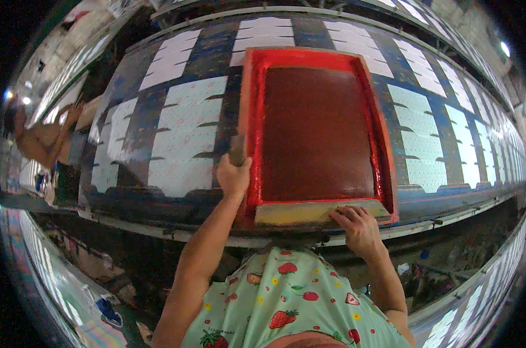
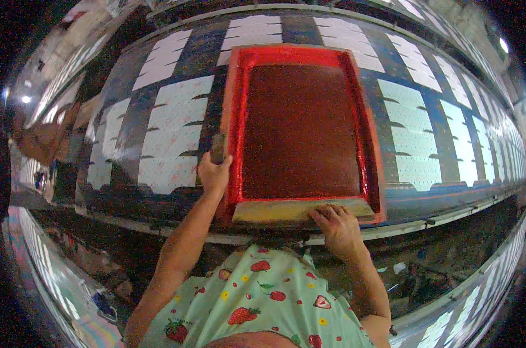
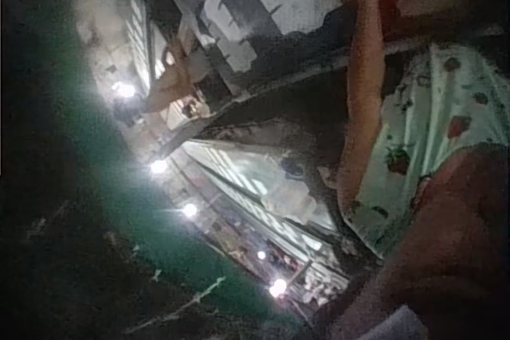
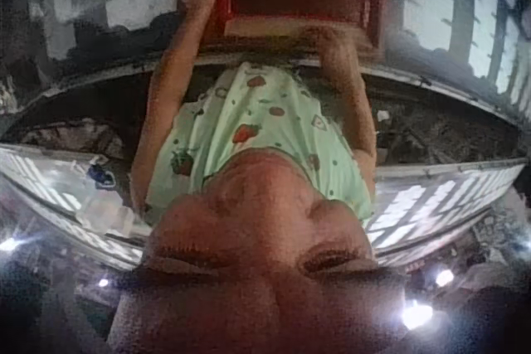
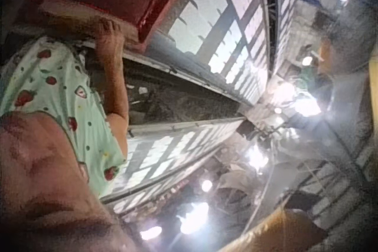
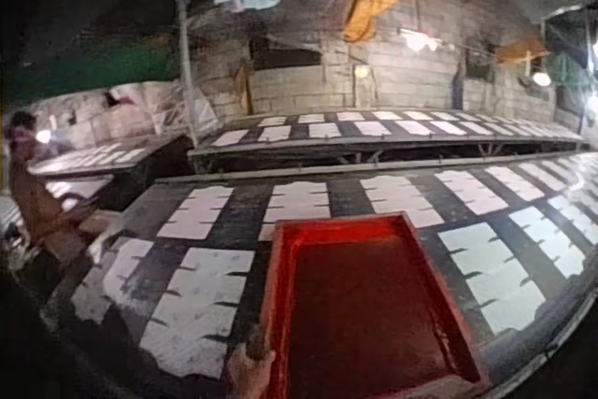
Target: The person holds a red rectangular tray filled with red paste and uses a wooden squeegee to spread the paste evenly across the surface. The person repeatedly moves the squeegee back and forth to smooth the paste and then lifts the tray to inspect the surface.
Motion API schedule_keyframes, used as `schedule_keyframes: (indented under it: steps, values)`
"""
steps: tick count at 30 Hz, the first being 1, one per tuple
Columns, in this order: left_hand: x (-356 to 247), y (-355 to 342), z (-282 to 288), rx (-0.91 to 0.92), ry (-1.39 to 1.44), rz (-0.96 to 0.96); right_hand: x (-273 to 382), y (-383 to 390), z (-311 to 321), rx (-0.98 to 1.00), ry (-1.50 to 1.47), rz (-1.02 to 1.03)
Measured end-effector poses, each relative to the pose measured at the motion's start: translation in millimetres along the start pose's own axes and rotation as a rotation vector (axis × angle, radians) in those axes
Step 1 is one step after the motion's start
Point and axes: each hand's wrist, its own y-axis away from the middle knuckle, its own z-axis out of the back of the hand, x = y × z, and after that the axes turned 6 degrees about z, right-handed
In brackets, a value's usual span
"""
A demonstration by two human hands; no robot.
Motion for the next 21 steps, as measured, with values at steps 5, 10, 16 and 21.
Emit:
schedule_keyframes:
  steps: [5,10,16,21]
  values:
    - [-5,1,-4,-0.114,-0.006,-0.087,10,-43,-20,0.076,0.118,0.068]
    - [5,3,-10,-0.144,0.164,-0.26,7,-54,-6,0.329,0.189,-0.12]
    - [4,0,-10,-0.098,0.291,-0.265,37,-33,-4,0.198,0.079,-0.192]
    - [8,-2,-12,-0.088,0.319,-0.26,34,-23,-28,0.034,0.158,-0.087]
